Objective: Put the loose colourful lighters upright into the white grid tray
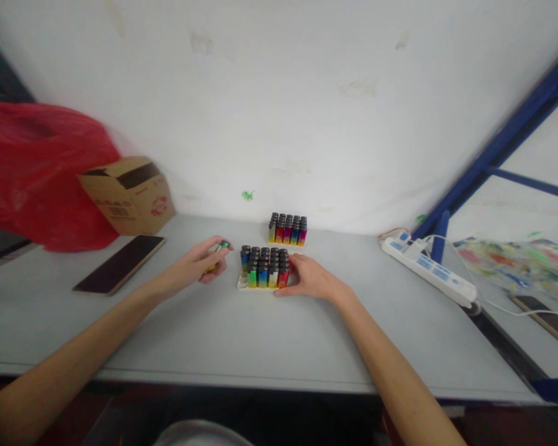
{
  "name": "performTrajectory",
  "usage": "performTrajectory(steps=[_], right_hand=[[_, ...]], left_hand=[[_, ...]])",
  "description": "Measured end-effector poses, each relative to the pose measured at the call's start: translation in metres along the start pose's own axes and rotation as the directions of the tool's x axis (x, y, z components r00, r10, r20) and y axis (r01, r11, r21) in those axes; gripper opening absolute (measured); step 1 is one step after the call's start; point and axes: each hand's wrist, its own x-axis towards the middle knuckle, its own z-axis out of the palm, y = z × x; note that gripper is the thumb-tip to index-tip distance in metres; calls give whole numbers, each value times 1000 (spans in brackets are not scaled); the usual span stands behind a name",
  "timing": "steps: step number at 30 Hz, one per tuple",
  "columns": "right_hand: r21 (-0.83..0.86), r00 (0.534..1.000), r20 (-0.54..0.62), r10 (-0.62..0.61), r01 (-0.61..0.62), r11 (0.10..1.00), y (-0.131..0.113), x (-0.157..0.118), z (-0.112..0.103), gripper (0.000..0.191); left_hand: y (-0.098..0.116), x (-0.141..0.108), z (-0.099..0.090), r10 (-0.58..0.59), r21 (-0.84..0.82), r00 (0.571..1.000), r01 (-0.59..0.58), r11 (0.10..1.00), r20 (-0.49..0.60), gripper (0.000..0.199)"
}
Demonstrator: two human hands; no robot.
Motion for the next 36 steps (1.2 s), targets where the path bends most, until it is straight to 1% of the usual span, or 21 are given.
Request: performTrajectory(steps=[3, 5, 6, 8, 12, 19, 23, 26, 30, 33, 36], right_hand=[[0, 1000, -1, 5, -5, 1000, 1, 0, 0, 69], [-2, 1000, 0, 9, -9, 1000, 0, 0, 0, 68], [-2, 1000, 1, 11, -11, 1000, 0, 0, 0, 68], [-3, 1000, 2, 13, -13, 1000, 0, 0, 0, 67], [-14, 1000, 4, 13, -13, 1000, -2, -1, -1, 66], [-31, 1000, 3, 8, -8, 999, -1, 0, 0, 66], [-22, 1000, -3, 7, -7, 1000, 0, -1, 0, 66], [-15, 1000, -6, 13, -13, 1000, 0, -1, 0, 66], [-8, 1000, -3, 18, -18, 1000, -1, -1, -1, 66], [-4, 1000, -1, 14, -14, 1000, -2, -1, -1, 67], [-4, 1000, -5, 7, -7, 1000, -1, -1, -1, 68]], left_hand=[[-1, 2, 6, -103, -206, 992, 115, 972, 68, 44], [-4, 5, 7, -144, -287, 983, 171, 943, 112, 52], [-5, 6, 7, -143, -310, 982, 174, 935, 122, 53], [-7, 7, 7, -116, -330, 989, 142, 933, 97, 52], [-5, 6, 6, -96, -331, 995, 98, 939, 22, 50], [-4, 5, 7, -78, -350, 997, 70, 934, -6, 43], [-3, 2, 12, -85, -302, 996, 74, 951, -24, 38], [-3, 2, 15, -62, -261, 997, 48, 964, -44, 38], [-7, 7, 17, 7, -242, 997, -26, 970, -79, 44], [-7, 6, 18, 100, -216, 991, -117, 969, -88, 35], [-2, 1, 19, 185, -90, 978, -194, 977, -100, 27]])
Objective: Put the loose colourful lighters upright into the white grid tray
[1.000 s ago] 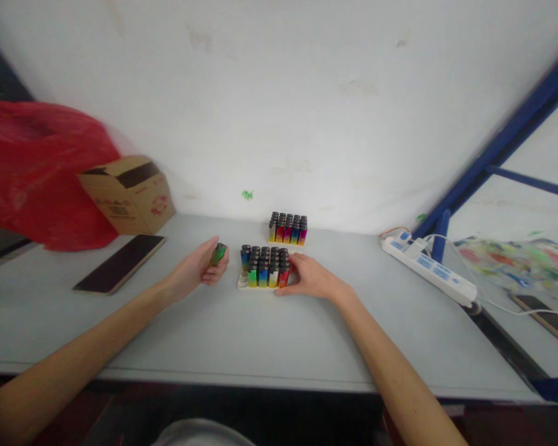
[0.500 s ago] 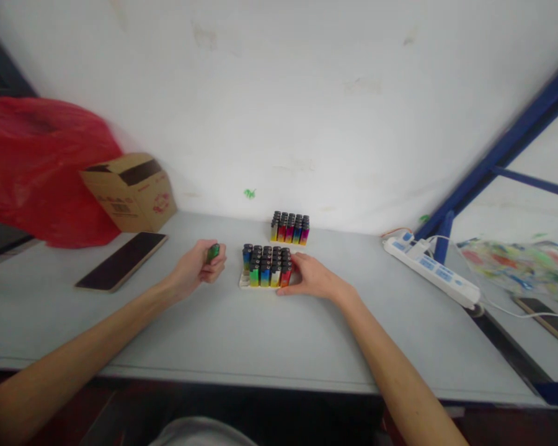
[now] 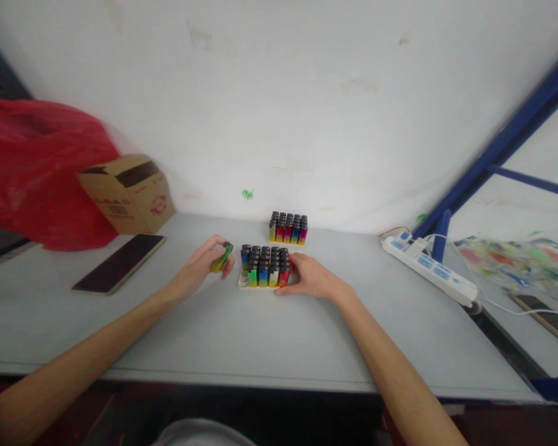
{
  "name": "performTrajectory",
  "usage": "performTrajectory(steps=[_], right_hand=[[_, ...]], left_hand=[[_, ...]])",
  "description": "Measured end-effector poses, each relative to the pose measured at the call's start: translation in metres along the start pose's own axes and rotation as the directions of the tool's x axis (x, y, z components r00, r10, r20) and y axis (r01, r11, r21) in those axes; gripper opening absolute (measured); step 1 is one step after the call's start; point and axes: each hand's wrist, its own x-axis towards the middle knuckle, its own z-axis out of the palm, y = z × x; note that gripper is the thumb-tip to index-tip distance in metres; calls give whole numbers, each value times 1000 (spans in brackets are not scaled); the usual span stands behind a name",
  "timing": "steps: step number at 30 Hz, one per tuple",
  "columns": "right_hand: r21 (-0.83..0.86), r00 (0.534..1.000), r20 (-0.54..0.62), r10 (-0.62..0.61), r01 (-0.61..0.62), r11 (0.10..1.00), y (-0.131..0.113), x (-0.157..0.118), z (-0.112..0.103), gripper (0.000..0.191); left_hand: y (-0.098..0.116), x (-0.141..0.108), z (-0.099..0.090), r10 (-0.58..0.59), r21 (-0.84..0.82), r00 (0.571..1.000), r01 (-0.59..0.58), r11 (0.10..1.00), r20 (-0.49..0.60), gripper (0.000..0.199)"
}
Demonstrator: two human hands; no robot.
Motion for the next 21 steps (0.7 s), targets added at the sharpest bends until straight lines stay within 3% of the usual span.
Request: performTrajectory(steps=[7, 11, 21], right_hand=[[3, 1000, 1, 5, -5, 1000, 1, 0, 0, 70], [-1, 1000, 4, -3, 3, 1000, 0, 0, 0, 70], [-17, 1000, 6, -15, 15, 1000, 1, 1, 0, 68]], left_hand=[[-2, 1, -2, 135, 177, 990, -128, 976, -28, 32], [-11, 2, -4, 129, 223, 992, -127, 966, 3, 35], [-10, -3, -3, 213, 515, 977, -190, 836, 15, 39]])
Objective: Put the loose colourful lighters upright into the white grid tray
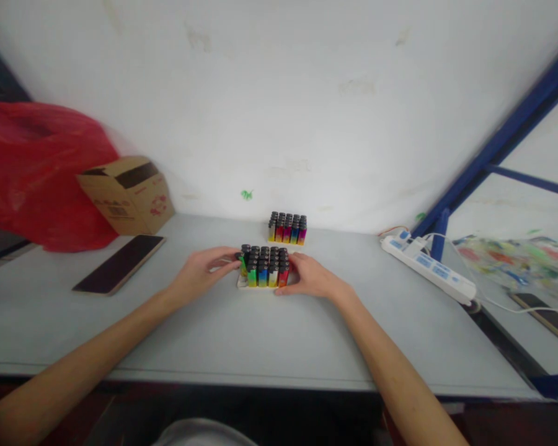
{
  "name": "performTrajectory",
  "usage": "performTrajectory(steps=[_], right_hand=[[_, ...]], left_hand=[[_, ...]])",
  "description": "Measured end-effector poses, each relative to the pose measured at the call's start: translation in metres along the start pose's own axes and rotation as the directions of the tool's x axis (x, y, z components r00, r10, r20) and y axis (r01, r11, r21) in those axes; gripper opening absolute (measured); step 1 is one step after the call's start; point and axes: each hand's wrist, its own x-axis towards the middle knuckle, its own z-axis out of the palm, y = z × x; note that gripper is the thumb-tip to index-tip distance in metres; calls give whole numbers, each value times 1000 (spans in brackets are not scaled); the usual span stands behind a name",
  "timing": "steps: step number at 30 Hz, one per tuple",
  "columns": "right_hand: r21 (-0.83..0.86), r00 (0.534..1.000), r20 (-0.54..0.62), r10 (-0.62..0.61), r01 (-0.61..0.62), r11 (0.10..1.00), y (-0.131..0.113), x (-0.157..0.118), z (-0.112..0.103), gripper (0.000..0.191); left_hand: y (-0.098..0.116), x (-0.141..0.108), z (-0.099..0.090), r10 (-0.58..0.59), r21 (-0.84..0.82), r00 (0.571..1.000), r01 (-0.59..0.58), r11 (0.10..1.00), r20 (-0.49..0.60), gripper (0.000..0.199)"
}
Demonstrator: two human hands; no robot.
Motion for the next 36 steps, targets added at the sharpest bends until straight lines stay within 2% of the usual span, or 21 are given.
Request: performTrajectory(steps=[3, 6, 8, 11, 13, 18, 22, 25, 29, 32, 34, 36], right_hand=[[-3, 1000, 0, -2, 2, 1000, 1, 0, 0, 68], [-8, 1000, -1, -4, 4, 1000, 0, 1, 0, 67], [-8, 1000, -5, -10, 10, 1000, 0, 0, 0, 67], [-8, 1000, -10, -24, 24, 1000, 0, 1, 0, 66], [-8, 999, -20, -31, 31, 999, -1, 2, 0, 66], [-52, 998, -67, -19, 15, 999, -1, 2, 0, 61], [-63, 995, -98, 17, -23, 998, 8, 1, -5, 54], [-83, 987, -137, 90, -102, 991, 20, 0, -8, 52], [-89, 971, -179, 158, -176, 980, 35, 0, -9, 54], [-164, 955, -227, 191, -231, 959, 42, 0, -8, 57], [-189, 951, -238, 198, -245, 951, 46, 0, -7, 51], [-198, 953, -238, 189, -238, 951, 48, 0, -6, 45]], left_hand=[[-1, 0, 1, 29, 54, 999, -29, 998, -12, 36], [-2, 0, 0, 39, 56, 999, -41, 998, 31, 33], [-3, 0, 0, 25, 31, 997, -27, 999, 69, 30], [-4, -1, 1, -30, 11, 998, 30, 1000, 55, 27], [-6, -1, 1, -48, 52, 998, 46, 998, 37, 24], [-5, 1, 1, -4, 152, 997, -8, 988, 73, 25], [-8, 5, 2, -42, 149, 997, 32, 988, 63, 33], [-18, 9, 7, -81, 114, 993, 71, 991, 84, 44], [-33, 21, 18, -78, 109, 989, 65, 992, 129, 72], [-37, 40, 30, -122, 65, 980, 113, 991, 155, 90], [-35, 54, 40, -93, -5, 978, 96, 995, 188, 92], [-32, 66, 51, 17, -59, 973, -4, 998, 229, 90]])
